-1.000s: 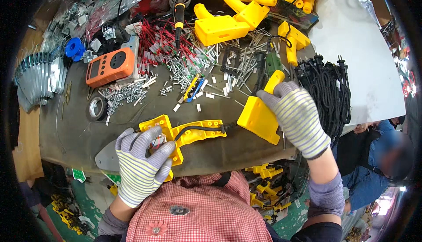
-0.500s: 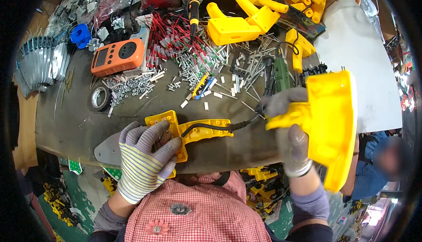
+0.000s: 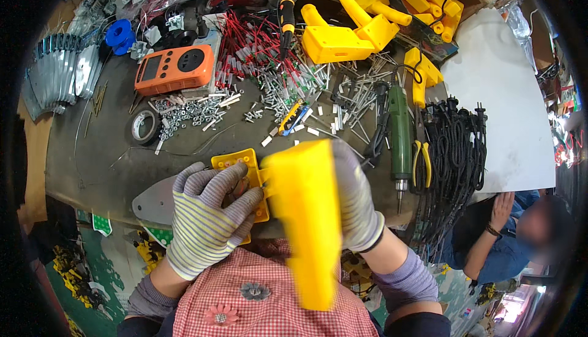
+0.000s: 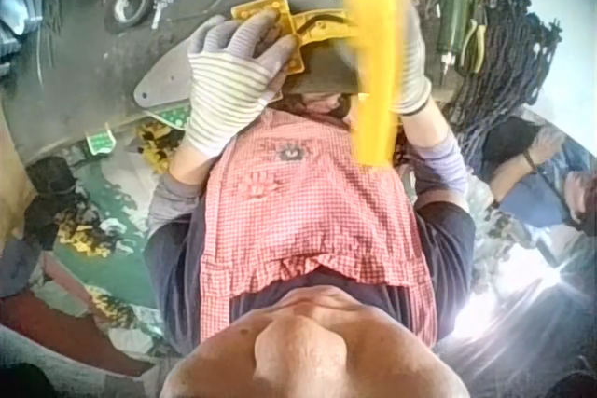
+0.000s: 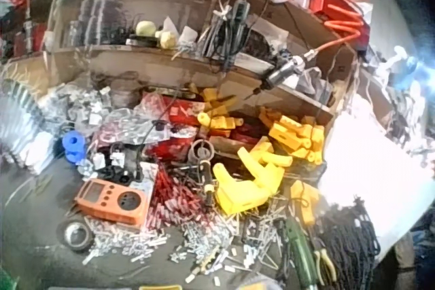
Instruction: Assemble yellow plastic housings with internal components using an electric screwdriver.
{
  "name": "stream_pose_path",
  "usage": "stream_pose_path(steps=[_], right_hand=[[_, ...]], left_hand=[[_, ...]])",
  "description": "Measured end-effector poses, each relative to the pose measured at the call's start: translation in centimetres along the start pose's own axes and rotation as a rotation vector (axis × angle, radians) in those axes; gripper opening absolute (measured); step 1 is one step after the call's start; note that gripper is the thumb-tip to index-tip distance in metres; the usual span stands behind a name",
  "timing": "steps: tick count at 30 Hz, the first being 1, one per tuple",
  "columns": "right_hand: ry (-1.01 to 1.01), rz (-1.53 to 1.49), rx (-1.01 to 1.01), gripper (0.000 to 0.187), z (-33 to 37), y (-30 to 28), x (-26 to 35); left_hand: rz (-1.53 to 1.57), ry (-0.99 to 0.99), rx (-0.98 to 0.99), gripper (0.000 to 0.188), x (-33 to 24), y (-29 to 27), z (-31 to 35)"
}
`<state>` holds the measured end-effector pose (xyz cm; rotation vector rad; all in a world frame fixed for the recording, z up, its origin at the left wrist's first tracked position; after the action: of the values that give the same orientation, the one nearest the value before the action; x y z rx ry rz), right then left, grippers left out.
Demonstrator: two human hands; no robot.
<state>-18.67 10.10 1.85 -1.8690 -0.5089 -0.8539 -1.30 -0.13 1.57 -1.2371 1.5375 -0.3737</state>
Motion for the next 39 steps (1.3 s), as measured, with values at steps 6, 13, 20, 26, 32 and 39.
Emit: stream_pose_path(steps=[6, 13, 20, 26, 32, 39], right_hand=[[-0.442, 0.664, -0.011, 0.043, -2.6, 3.4, 2.6], [-0.42, 0.913, 0.231, 0.047, -2.1, 4.8, 1.9], [-0.399, 0.931, 0.473, 0.035, -3.6, 3.6, 1.1], [-0.193, 0.98, 0.562, 0.049, -3.7, 3.4, -0.6], [-0.223, 0.483, 0.606, 0.049, -4.7, 2.2, -1.2], [-0.173, 0.82, 0.291, 0.031, -5.1, 3.9, -1.3]], left_hand=[[0.504, 0.063, -0.529, 0.019, 2.6, -2.6, 2.9], [0.481, -0.014, -0.241, 0.071, 2.1, -2.6, 1.7], [0.101, -0.024, 0.176, 0.107, 1.3, -0.2, 0.2], [0.06, -0.034, 0.175, 0.103, 0.8, 0.0, 0.0], [0.034, -0.028, 0.136, 0.1, 0.7, -0.1, 0.1], [-0.034, -0.01, 0.153, 0.106, 0.6, 0.4, -0.3]])
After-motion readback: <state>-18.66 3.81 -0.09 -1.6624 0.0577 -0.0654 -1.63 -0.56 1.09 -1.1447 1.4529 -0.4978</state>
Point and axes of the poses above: each hand's wrist, its own z-axis away from the middle knuckle, its own y-axis out of the palm, x = y × z, the point moved 6 cm from there along -z, towards the middle knuckle, and after that the axes turned 15 degrees about z, right-handed, at the moved point
